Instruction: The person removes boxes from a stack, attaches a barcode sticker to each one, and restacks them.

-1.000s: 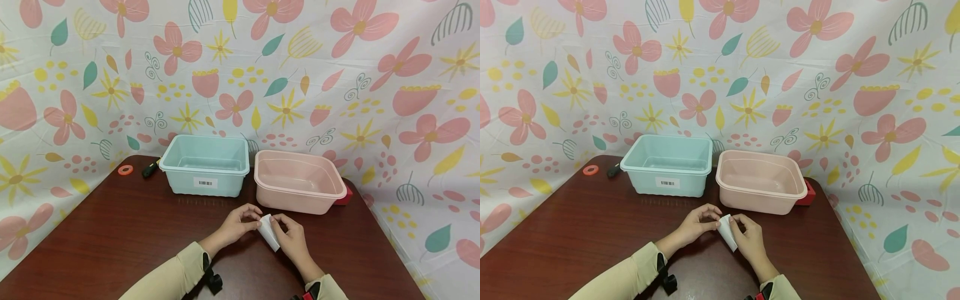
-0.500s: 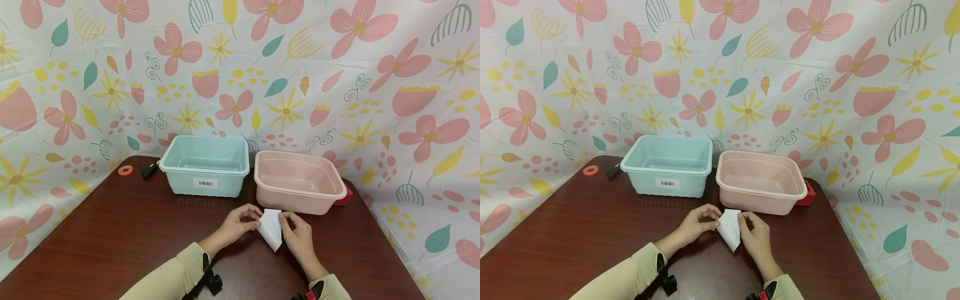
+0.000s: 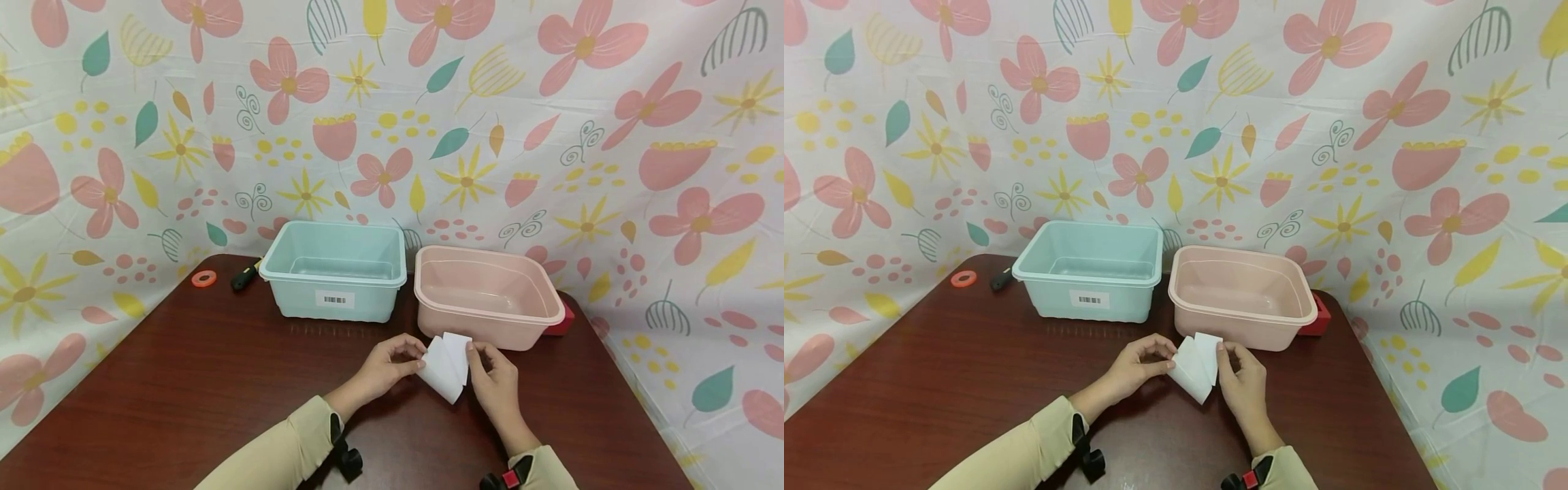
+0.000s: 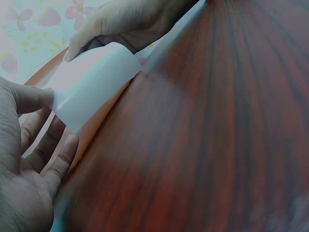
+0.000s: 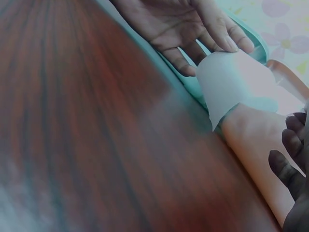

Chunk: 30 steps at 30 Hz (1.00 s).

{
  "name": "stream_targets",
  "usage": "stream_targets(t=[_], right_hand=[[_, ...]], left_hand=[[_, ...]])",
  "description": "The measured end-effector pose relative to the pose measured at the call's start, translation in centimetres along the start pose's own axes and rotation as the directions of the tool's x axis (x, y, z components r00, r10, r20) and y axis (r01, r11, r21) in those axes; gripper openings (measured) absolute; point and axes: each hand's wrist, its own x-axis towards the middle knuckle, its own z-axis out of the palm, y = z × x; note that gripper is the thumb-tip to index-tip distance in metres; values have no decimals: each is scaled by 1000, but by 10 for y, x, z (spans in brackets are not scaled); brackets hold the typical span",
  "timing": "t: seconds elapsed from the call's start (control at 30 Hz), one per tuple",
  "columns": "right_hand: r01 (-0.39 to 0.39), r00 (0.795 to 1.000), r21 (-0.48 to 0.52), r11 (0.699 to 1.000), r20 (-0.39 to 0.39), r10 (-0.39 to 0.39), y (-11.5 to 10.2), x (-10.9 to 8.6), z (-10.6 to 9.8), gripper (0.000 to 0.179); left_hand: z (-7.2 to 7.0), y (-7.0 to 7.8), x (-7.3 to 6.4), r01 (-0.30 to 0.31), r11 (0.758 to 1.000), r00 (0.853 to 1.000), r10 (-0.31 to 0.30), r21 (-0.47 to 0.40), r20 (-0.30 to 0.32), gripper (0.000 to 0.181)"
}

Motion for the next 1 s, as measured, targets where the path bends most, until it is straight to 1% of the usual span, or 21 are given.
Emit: stream_targets(t=[0.17,0.4,0.57,0.7,0.83,1.0], right_hand=[[-8,1000,1,1000,-12,8,1,1,-3,10],[6,998,-15,1000,-57,-6,6,6,-9,11],[-6,997,-13,1000,-83,5,10,10,-12,12],[-24,997,-1,1000,-79,24,11,10,-13,12],[-26,997,4,1000,-76,26,13,11,-15,12],[-21,995,4,1000,-98,21,16,13,-17,12]], left_hand=[[0,0,0,0,1000,1000,0,-5,-6,21],[-1,0,0,6,1000,1000,-6,-18,-15,21],[-1,-1,0,3,1000,1000,-4,-17,-23,22],[-1,-2,0,-8,1000,1000,8,-14,-28,21],[-2,-3,1,-18,1000,999,18,-18,-33,20],[-2,-2,1,-10,1000,999,9,-25,-39,20]])
